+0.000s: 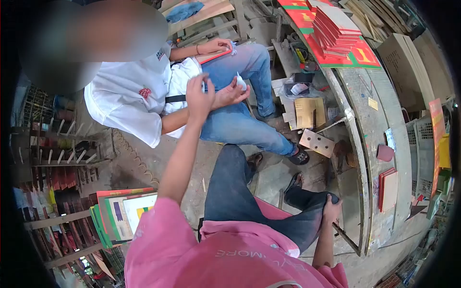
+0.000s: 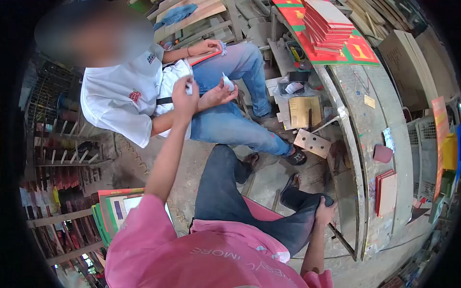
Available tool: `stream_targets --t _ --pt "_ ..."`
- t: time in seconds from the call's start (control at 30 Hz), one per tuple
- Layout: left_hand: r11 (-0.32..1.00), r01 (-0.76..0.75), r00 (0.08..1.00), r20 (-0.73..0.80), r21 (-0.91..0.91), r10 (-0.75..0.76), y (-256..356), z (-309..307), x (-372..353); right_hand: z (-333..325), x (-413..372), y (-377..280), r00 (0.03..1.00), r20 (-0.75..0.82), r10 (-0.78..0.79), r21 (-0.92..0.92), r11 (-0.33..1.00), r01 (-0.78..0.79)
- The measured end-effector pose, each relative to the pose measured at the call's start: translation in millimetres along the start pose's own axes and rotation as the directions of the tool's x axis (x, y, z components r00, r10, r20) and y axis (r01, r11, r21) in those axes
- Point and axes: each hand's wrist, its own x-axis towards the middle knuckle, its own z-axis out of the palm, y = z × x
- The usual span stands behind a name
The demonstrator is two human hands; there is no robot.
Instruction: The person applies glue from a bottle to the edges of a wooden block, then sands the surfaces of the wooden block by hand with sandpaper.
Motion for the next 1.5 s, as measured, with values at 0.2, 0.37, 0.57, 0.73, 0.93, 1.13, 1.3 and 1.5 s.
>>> stream_targets --t 0.2,0.37,0.57,0.73,0.93,1.13,1.3,1.5 --pt "0.839 -0.297 0.941 0.288 0.455 0.177 -35.5 50.6 74.1 5.5 -4.9 7.1 1.000 -0.020 -0.004 0.055 0.998 0.005" --pt "0.729 -0.284 0.936 0.346 0.623 0.068 -51.8 85.7 95.4 17.4 -0.1 18.0 0.995 -0.095 -0.032 0.100 0.994 0.041" --pt "0.682 -0.439 0.894 0.361 0.584 0.267 -69.6 106.5 107.9 13.1 5.8 11.1 1.000 0.000 -0.021 0.134 0.991 0.021" --pt "0.680 -0.547 0.837 0.342 0.488 0.428 -81.0 104.6 108.4 15.2 18.4 -1.9 0.996 0.070 0.051 -0.026 0.998 -0.049" --pt "0.646 -0.592 0.806 0.321 0.482 0.498 -57.4 77.5 112.7 -9.6 32.2 -55.4 0.951 0.270 0.153 -0.292 0.954 -0.070" --pt "0.794 -0.519 0.854 0.167 0.315 0.492 22.5 47.5 96.3 -11.8 49.7 -89.7 0.952 0.289 0.101 -0.307 0.952 -0.008" --pt "0.938 -0.345 0.938 0.025 0.024 0.345 134.4 8.5 40.3 3.2 53.9 -144.9 0.883 0.153 -0.444 0.027 0.895 0.446" --pt "0.932 -0.297 0.951 0.025 -0.206 0.308 197.1 -6.6 -70.2 -56.4 -36.7 -282.2 0.503 0.334 -0.797 0.941 0.315 -0.126"
